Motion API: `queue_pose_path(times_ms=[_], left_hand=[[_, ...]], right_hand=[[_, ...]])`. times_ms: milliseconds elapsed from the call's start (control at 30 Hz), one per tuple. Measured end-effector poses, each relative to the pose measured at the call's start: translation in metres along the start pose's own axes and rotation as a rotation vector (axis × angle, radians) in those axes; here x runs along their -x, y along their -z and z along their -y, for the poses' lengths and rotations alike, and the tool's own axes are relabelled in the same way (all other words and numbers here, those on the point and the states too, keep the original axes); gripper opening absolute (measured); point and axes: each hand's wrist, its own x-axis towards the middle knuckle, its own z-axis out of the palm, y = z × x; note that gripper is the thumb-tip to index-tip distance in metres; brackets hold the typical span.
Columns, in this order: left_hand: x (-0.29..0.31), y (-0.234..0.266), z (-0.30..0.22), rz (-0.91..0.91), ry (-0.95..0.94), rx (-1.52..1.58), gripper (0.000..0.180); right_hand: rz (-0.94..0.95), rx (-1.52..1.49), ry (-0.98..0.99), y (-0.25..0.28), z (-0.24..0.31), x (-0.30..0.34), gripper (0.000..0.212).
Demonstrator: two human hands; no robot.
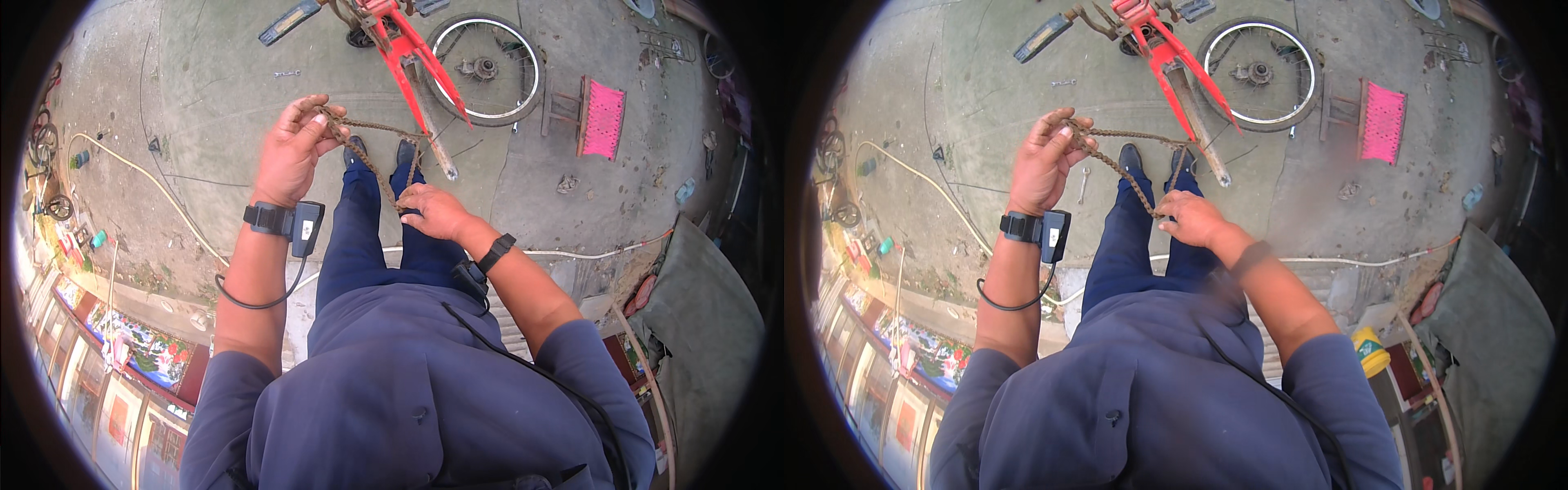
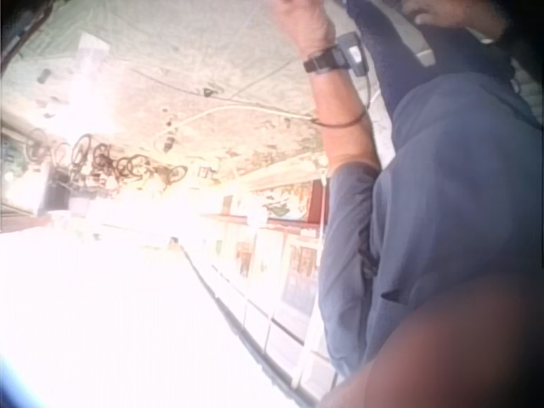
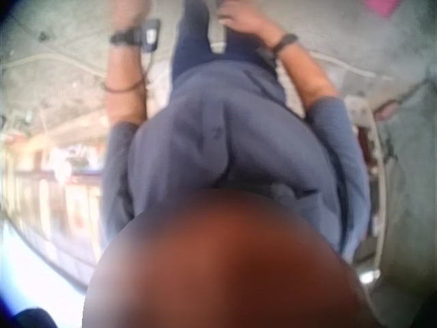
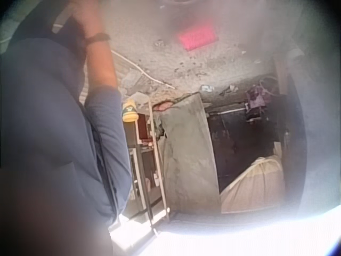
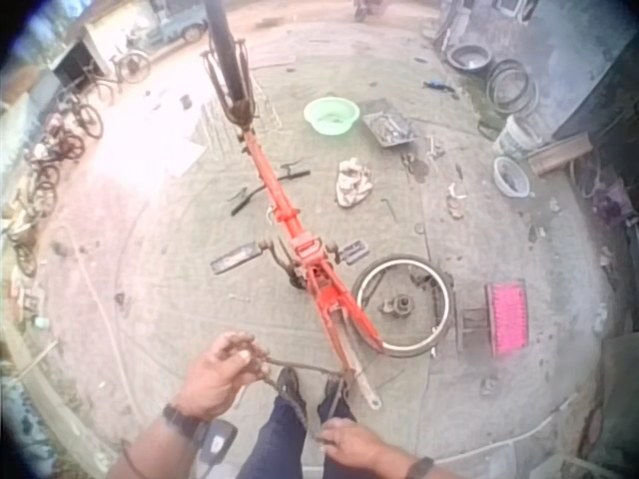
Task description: The person manipulates a bicycle chain by hand, threading it around the chainring and rear wheel area, then installs the rear wheel onto the red bicycle frame. The person handles the chain and wheel without visible tools.
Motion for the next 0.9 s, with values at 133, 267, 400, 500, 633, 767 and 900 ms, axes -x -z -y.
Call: queue_pose_path(times_ms=[133, 267, 400, 500, 633, 767, 900], left_hand=[[0.015, -0.012, -0.002, 0.033, 0.065, 0.096, 0.034], [0.044, -0.028, 0.002, 0.08, 0.141, 0.075, 0.036], [0.074, -0.043, 0.012, 0.195, 0.269, 0.037, 0.037], [0.092, -0.053, 0.026, 0.286, 0.322, -0.017, 0.04], [0.106, -0.058, 0.044, 0.376, 0.385, -0.002, 0.043], [0.109, -0.052, 0.054, 0.372, 0.409, -0.067, 0.05], [0.107, -0.052, 0.068, 0.424, 0.512, -0.171, 0.061]], right_hand=[[-0.04, -0.079, -0.017, -0.008, 0.005, -0.013, 0.038], [-0.103, -0.375, -0.147, -0.003, 0.003, -0.033, 0.04], [-0.209, -1.3, -0.412, 0.005, 0.007, -0.045, 0.046], [-0.265, -1.848, -0.461, 0.008, 0.007, -0.041, 0.045], [-0.353, -2.028, -0.496, 0.006, -0.003, -0.027, 0.031], [-0.396, -1.868, -0.647, 0.008, -0.017, 0.0, 0.021], [-0.437, -1.69, -0.805, 0.005, -0.028, 0.029, 0.021]])
